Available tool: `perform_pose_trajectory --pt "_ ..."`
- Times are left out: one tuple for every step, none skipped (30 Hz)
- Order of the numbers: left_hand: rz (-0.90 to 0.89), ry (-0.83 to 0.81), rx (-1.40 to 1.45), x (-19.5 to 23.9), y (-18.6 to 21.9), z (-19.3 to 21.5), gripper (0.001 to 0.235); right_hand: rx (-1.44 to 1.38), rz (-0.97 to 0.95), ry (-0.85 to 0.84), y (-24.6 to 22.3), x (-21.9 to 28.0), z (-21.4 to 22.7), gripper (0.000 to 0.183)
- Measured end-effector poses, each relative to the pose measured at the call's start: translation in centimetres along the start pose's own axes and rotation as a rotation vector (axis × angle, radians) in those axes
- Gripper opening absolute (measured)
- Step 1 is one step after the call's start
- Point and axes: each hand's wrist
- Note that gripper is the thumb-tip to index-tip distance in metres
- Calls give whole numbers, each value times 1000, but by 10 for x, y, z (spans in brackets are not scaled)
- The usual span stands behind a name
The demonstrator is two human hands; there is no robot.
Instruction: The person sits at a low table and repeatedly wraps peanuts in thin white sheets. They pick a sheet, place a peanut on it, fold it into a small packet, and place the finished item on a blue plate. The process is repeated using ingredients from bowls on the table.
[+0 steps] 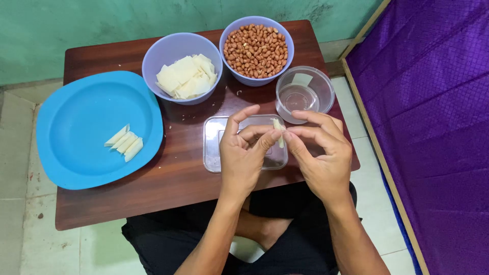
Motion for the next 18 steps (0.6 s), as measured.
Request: perform_pose_trajectory --pt "1 0 1 0 -1 1 62 1 0 -1 0 0 0 5" --pt "-3 -4 -1 1 -1 1 62 -1 -2 -4 0 0 0 4" --pt "-9 -7 -3 1 -1 2 62 -4 -2 -8 -1 0 0 4" --pt "-11 -6 -3 1 -1 2 62 -4 -1 -10 -1 0 0 4" --pt "-17 -11 -9 1 0 2 61 -8 -2 -16 -1 0 0 2" --pt "-23 -15 -16 1 0 1 61 -13 -2 -23 -2 0 1 2" --pt "-24 -15 -15 1 -1 1 61 -12 -2 -24 -2 0 1 2" --pt "-28 -13 -7 1 -3 1 61 -11 -2 -24 -3 0 1 3" --pt "-33 -13 0 1 -4 1 61 -10 -2 -23 -3 0 0 4" --pt "-33 -13 1 0 -5 1 61 -10 -1 -22 -4 0 0 4" --pt "-46 -7 6 1 -5 1 60 -12 13 -14 -4 0 -1 4" --pt "-59 -1 11 1 -5 1 59 -14 27 -6 -4 1 -1 3" --pt "-61 -1 11 1 -5 1 59 -14 28 -6 -5 1 -1 3" --pt "-70 -1 15 1 -4 0 59 -13 45 3 -6 1 -2 3" --pt "-76 -2 19 2 -4 0 59 -12 59 12 -6 2 -2 3" --pt "-76 -2 19 2 -5 0 59 -12 58 13 -7 2 -2 3" --pt "-85 -5 25 2 -5 1 60 -6 73 23 -8 2 -2 3" --pt "-94 -8 31 2 -6 1 61 -1 89 32 -9 2 -3 3"
Point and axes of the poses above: each hand's wrist, its own x-axis away from the middle knuckle, its own z-axis out of the back of the hand, y = z × x, and after that the axes turned 2 degrees about -y, right-handed
